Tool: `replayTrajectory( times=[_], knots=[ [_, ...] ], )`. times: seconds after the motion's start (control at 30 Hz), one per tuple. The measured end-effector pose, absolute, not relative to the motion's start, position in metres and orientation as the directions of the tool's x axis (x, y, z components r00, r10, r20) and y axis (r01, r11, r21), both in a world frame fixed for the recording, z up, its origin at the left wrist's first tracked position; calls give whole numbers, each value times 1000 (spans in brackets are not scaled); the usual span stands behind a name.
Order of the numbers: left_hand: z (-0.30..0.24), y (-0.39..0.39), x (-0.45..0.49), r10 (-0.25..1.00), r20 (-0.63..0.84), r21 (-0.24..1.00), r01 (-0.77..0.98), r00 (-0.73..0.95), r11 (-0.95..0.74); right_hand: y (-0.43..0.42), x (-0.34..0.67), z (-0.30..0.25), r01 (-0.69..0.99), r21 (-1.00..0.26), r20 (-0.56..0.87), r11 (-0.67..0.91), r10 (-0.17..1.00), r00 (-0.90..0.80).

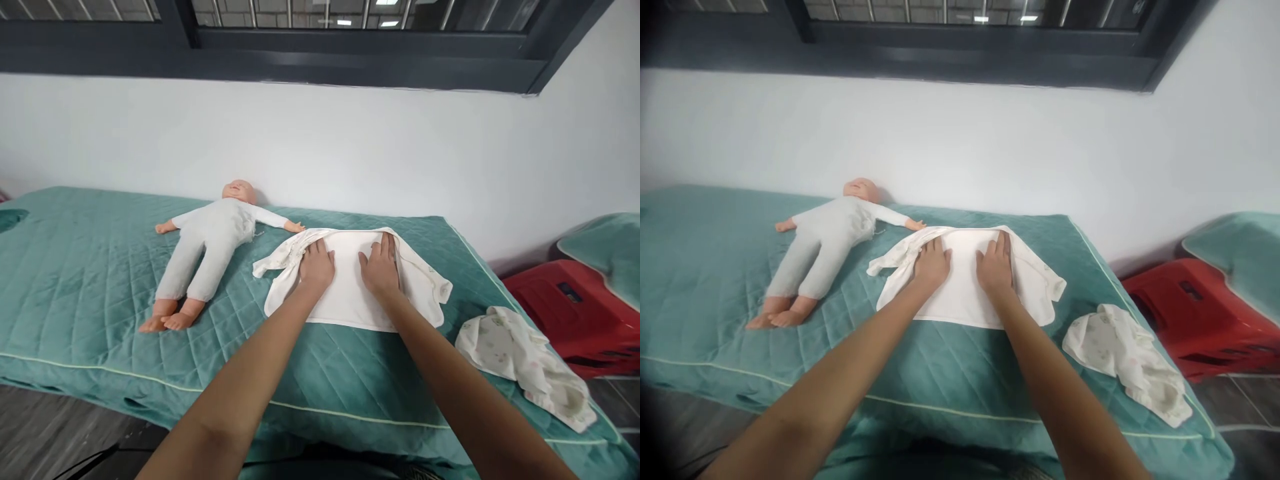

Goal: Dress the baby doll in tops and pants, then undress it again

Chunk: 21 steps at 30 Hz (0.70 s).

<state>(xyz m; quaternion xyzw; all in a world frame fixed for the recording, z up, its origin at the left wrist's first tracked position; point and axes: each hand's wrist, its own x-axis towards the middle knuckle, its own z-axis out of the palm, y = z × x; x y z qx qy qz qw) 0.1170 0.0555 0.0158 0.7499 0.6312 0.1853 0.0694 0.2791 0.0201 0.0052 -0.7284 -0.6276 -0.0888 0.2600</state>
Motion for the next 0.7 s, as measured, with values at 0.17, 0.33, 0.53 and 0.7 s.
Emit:
replayTrajectory(
  times=[0.17, 0.33, 0.53, 0.7],
  knots=[
    [7, 75, 122, 971, 163, 359, 907, 173, -222, 31, 286, -5, 946, -302, 383, -119, 893, 235],
    [1, 86, 127, 983, 92, 394, 901, 159, -183, 32, 288, -14, 930, -323, 280, -178, 920, 273],
    [3, 89, 129, 986, 69, 393, 905, 150, -165, 33, 286, -9, 930, -304, 187, -205, 945, 270],
    [2, 85, 127, 986, 42, 404, 899, 164, -167, 31, 285, -7, 942, -271, 130, -200, 962, 241]
  ],
)
